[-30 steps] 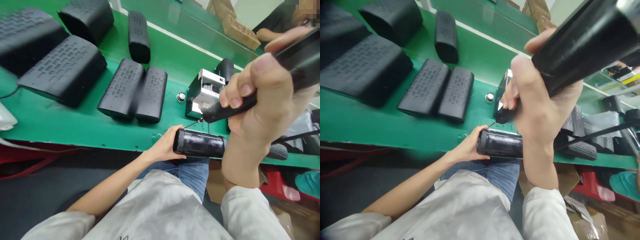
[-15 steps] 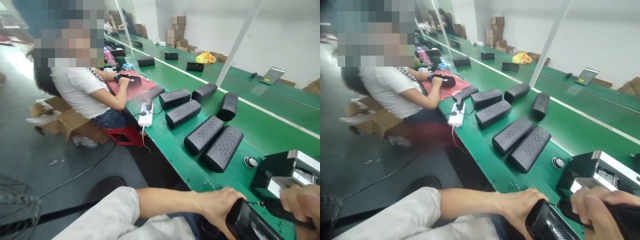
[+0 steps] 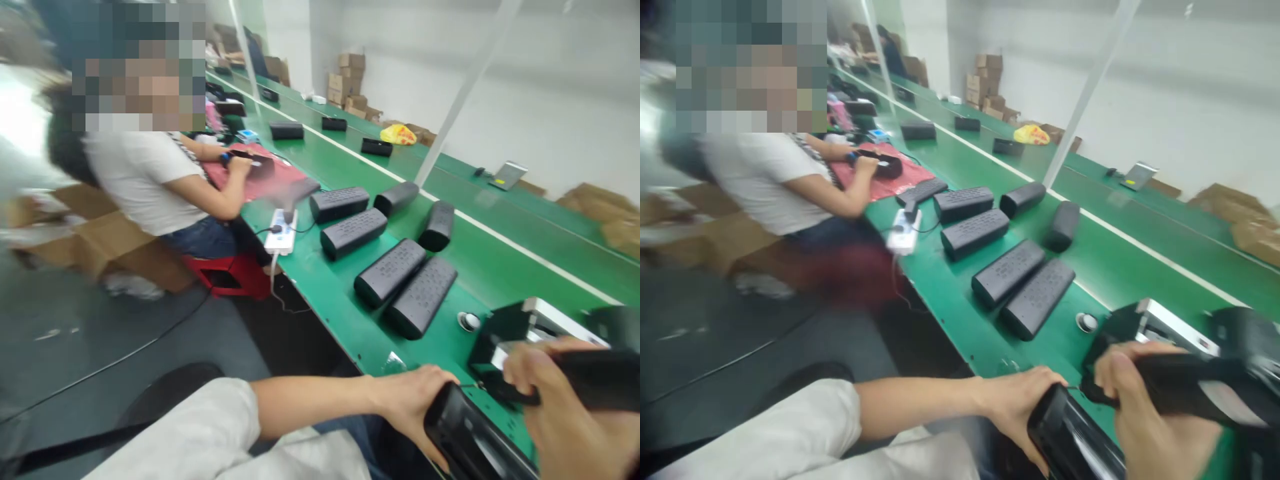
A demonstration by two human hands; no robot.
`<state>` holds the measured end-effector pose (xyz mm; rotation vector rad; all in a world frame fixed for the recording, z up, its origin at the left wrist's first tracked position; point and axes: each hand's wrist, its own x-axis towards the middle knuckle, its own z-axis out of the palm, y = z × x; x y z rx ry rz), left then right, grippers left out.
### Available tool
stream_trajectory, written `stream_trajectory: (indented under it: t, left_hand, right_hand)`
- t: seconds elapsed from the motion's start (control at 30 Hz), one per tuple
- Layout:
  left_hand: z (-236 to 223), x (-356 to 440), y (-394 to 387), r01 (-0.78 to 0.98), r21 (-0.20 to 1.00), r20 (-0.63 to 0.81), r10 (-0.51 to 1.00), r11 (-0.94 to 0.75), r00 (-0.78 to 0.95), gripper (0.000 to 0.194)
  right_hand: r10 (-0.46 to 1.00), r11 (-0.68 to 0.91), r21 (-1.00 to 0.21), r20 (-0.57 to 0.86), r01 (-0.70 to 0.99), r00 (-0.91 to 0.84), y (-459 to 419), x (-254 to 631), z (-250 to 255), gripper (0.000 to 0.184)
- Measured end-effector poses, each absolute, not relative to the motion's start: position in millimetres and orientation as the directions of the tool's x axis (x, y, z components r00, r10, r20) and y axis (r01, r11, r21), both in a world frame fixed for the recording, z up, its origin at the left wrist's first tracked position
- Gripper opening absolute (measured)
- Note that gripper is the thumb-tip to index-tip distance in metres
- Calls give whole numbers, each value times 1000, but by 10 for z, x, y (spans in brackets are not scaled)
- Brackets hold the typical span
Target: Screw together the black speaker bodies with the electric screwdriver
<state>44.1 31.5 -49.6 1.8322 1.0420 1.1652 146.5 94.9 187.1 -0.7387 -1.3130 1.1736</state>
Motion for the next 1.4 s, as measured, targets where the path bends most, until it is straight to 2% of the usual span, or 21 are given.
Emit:
stream_trajectory:
  t: [0.07, 0.17, 0.33, 0.4, 0.47, 0.6, 0.77, 0.97, 1.17, 1.4]
  left_hand:
    - [-384, 380, 241, 253, 873, 364, 902, -417, 233, 150]
    - [-238, 299, 141, 261, 875, 360, 909, -407, 212, 147]
    - [-4, 239, -26, 269, 888, 324, 922, -374, 212, 128]
    - [50, 205, -33, 271, 887, 322, 922, -373, 215, 123]
    - [73, 174, -9, 279, 887, 309, 922, -368, 231, 119]
    - [92, 152, 7, 297, 892, 266, 927, -340, 263, 120]
    - [118, 156, -11, 309, 892, 257, 932, -330, 254, 123]
    - [109, 156, -8, 313, 888, 267, 932, -337, 245, 127]
    - [110, 151, -4, 323, 887, 252, 931, -331, 262, 125]
    - [123, 152, -3, 321, 885, 259, 929, -338, 266, 126]
  right_hand:
    - [915, 332, -930, 357, -156, -188, 913, 1513, 2059, 24]
    - [882, 380, -895, 426, -234, -200, 895, 1715, 2381, 30]
    - [724, 690, -706, 679, -159, 124, 1039, 2063, 2811, 40]
    - [675, 736, -665, 706, -127, 214, 1218, 2122, 2812, 32]
    - [675, 728, -682, 696, -66, 246, 1426, 2169, 2726, 23]
    - [676, 706, -707, 687, 32, 267, 1734, 2222, 2540, 22]
    - [677, 715, -699, 698, 15, 233, 1922, 2179, 2420, 24]
    - [725, 670, -742, 660, 21, 197, 1968, 2139, 2312, 26]
    - [686, 710, -704, 700, 25, 199, 1967, 2156, 2341, 27]
    - [709, 676, -734, 670, 58, 221, 2131, 2154, 2217, 31]
